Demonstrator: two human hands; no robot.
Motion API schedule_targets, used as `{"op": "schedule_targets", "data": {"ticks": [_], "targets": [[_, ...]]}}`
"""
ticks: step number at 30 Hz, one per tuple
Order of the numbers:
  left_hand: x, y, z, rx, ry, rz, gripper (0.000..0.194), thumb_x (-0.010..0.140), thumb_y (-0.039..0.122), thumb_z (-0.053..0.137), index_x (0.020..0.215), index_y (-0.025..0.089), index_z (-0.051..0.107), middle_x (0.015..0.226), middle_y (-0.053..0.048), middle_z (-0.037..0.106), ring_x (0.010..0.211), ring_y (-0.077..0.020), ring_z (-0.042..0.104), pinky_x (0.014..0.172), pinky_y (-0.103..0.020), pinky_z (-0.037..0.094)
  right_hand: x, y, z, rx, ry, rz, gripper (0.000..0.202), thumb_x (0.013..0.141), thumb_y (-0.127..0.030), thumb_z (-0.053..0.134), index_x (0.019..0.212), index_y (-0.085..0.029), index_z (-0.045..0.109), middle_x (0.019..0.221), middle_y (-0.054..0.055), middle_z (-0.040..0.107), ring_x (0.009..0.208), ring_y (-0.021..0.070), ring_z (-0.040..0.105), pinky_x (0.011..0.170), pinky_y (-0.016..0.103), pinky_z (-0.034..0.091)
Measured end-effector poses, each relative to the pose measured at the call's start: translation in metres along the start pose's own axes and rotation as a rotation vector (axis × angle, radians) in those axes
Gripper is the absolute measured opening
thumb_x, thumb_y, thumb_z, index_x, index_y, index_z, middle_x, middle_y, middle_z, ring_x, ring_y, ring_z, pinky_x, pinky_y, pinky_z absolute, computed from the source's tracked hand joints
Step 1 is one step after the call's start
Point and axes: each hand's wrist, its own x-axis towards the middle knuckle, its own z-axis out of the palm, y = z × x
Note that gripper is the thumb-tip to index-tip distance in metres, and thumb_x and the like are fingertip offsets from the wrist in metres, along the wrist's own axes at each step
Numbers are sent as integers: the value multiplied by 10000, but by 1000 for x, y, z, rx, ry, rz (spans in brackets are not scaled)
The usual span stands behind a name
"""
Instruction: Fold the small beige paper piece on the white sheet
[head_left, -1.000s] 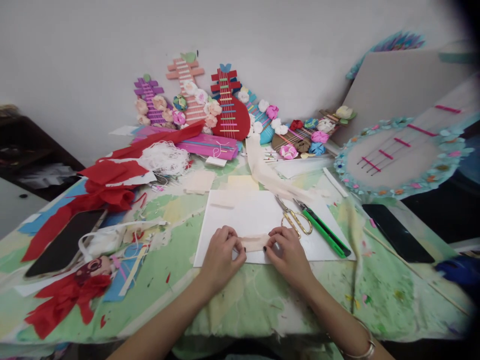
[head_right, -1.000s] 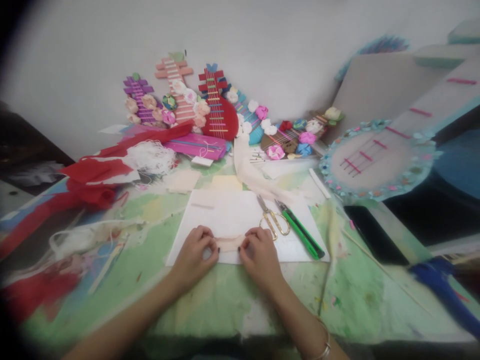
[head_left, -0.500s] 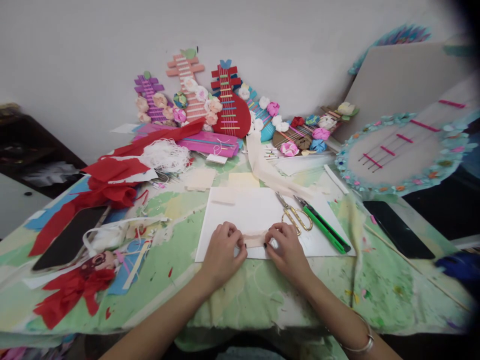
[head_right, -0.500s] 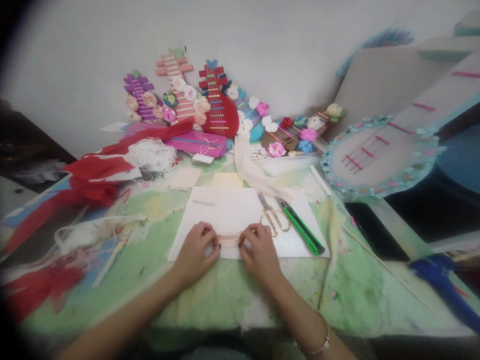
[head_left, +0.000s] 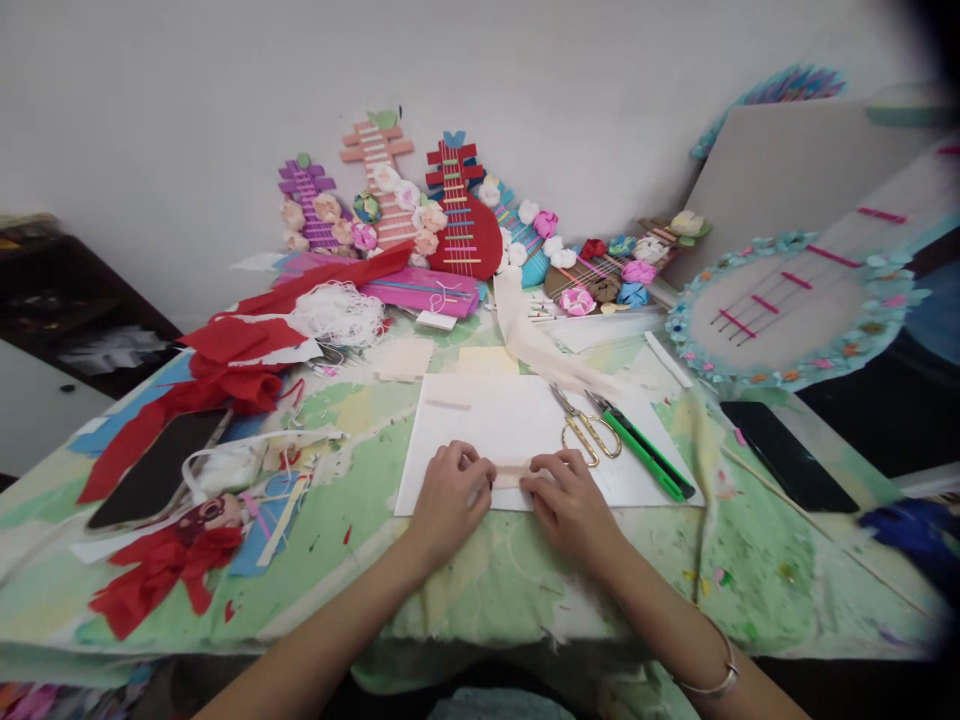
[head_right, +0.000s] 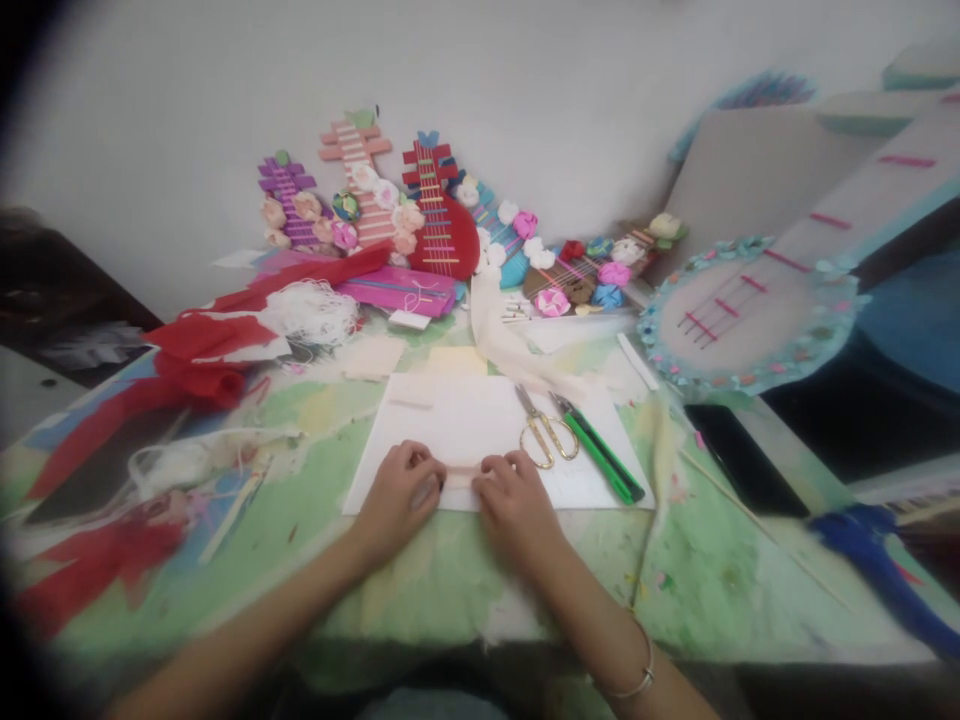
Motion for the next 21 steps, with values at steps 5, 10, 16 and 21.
{"op": "schedule_targets", "data": {"ticks": [5,10,16,21], "targets": [[-5,2,-2,80,5,89,158,771,105,523,846,203,622,933,-53,478,869,-202,441,776,-357,385,-2,2,2,-87,-69,-126,245,825,-61,430,923,-156,633,915,84,615,847,200,429,753,356,399],[-14,10,-2,333,-40,284,210,814,88,474,969,161,595,1102,-93,526,1016,-257,423,820,-402,370,-6,3,3,-155,-111,-127,233,834,-71,445,966,-145,621,931,90,625,890,218,433,753,360,375],[-29,15,5,527,-68,326,317,858,132,425,1160,111,520,1109,-120,567,1058,-280,444,815,-408,347,-8,-8,-3,-268,-183,-99,267,827,-111,508,1081,-154,576,971,88,617,901,235,432,745,366,333],[-32,15,5,501,-69,279,369,868,165,408,1230,155,479,1093,-118,581,1031,-258,471,814,-407,349,-12,-14,-2,-318,-179,-52,342,838,-159,520,1177,-207,525,1012,89,610,895,237,442,739,381,309]]}}
